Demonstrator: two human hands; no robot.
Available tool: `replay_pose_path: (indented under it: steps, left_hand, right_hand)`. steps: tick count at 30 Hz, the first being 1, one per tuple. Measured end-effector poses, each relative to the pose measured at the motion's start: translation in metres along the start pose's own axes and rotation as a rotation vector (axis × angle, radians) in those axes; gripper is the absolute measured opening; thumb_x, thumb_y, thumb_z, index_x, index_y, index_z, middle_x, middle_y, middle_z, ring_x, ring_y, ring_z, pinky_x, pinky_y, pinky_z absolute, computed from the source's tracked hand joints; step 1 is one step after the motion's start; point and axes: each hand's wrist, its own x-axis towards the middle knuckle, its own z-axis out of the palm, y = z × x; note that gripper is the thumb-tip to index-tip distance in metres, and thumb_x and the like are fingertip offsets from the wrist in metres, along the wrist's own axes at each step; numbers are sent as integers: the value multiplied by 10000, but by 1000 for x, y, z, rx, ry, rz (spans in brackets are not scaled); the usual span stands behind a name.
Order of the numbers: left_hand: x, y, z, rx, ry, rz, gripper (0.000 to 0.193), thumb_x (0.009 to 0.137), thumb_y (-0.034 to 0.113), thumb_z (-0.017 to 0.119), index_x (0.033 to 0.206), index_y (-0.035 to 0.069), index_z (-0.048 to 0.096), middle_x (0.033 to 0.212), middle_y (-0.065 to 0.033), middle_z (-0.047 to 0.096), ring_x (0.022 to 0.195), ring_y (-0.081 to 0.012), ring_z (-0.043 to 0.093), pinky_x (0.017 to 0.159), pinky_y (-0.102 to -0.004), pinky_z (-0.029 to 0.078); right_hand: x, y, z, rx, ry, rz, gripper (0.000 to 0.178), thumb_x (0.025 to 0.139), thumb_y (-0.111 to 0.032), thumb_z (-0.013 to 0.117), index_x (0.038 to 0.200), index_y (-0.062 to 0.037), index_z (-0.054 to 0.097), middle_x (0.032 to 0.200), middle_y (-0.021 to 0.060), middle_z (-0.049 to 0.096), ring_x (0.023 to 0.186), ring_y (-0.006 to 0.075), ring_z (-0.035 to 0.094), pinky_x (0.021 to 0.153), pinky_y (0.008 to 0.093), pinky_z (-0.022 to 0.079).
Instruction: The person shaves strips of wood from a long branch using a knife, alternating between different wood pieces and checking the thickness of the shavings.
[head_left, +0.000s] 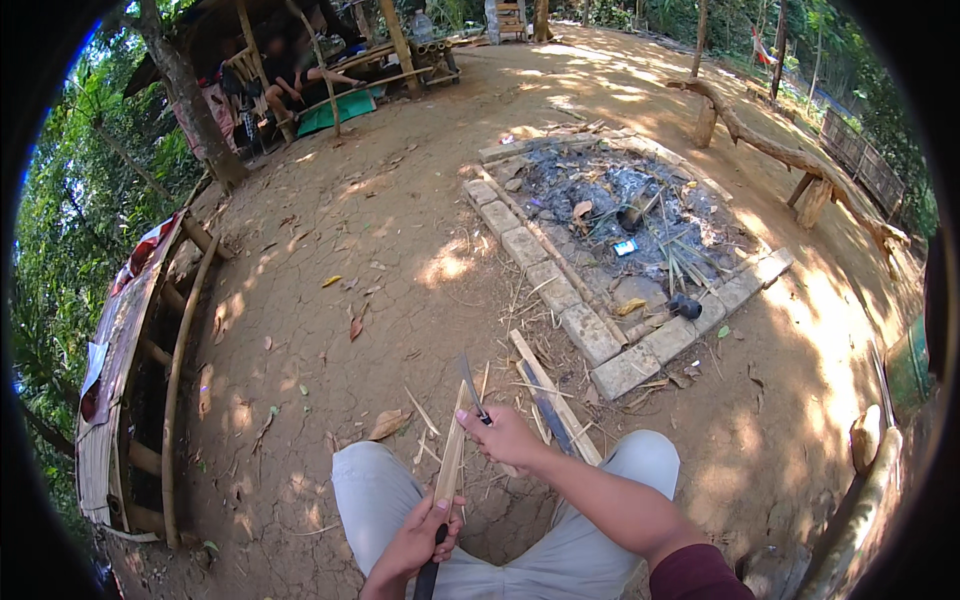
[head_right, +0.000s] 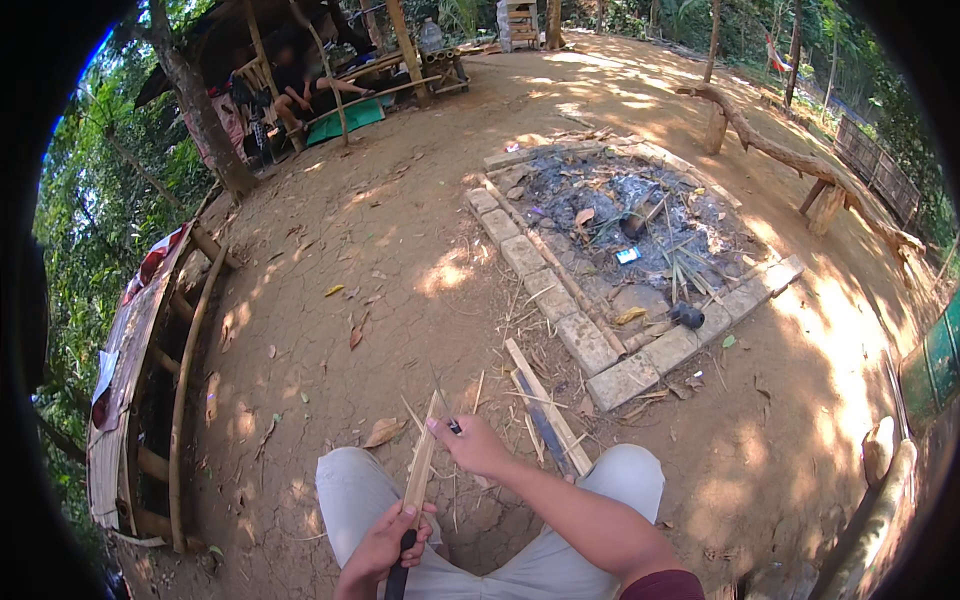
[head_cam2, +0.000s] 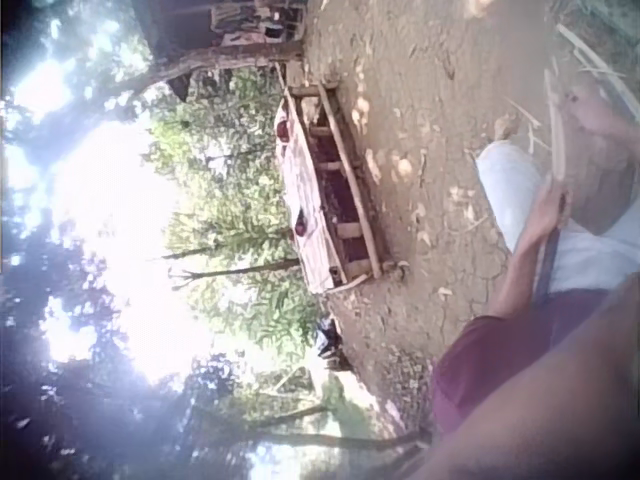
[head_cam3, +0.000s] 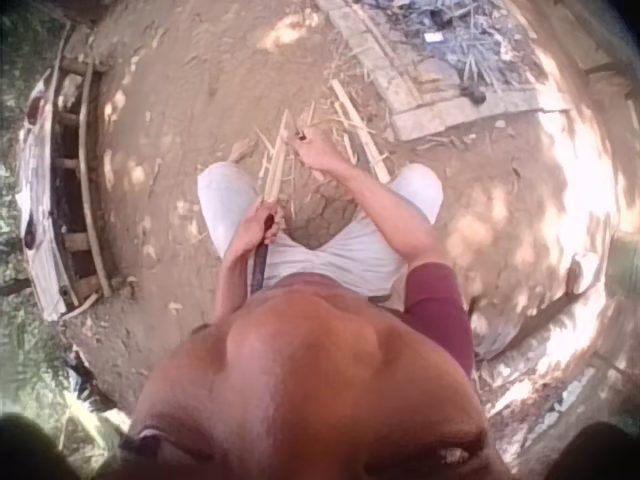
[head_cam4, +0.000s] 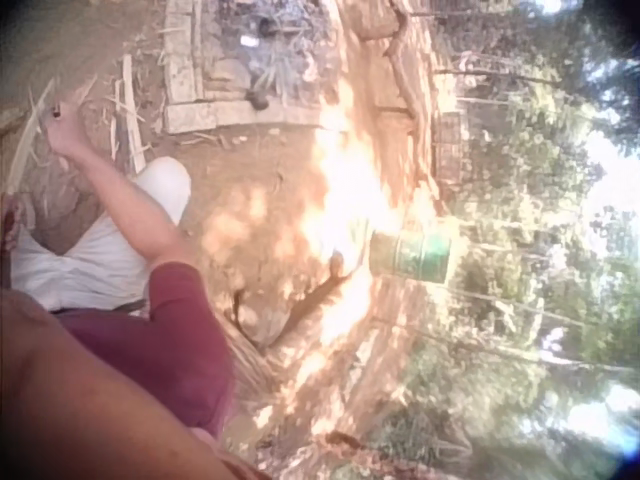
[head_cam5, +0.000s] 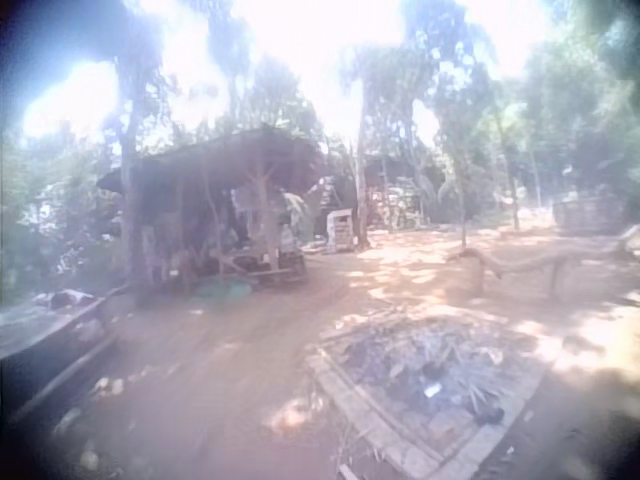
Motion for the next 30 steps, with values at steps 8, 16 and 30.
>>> replay_pose_path:
  steps: [8,16,30]
  left_hand:
    - [11,5,-14,-196,41,-22,466,1072,344,326,1303,-35,468,790,-40,491,533,-100,421,461,-241,373]
    - [1,2,-27,-96,57,85,252,1017,247,545,1088,10,495,750,-50,545,506,-130,535,439,-261,426]
    - [7,0,-29,-1,129,122,325,1070,320,403,1125,18,510,683,-23,493,452,-90,438,433,-240,371]
  right_hand:
    - [11,-15,14,60,5,83,366,960,-400,630,813,-71,565,577,-60,402,445,50,398,390,249,318]
    - [9,-34,27,203,-180,163,310,1020,-302,535,1105,-32,663,610,-70,394,467,43,374,411,242,319]
    - [19,-19,23,199,-184,141,334,1018,-309,527,1119,-21,663,652,-26,471,505,64,427,449,246,353]
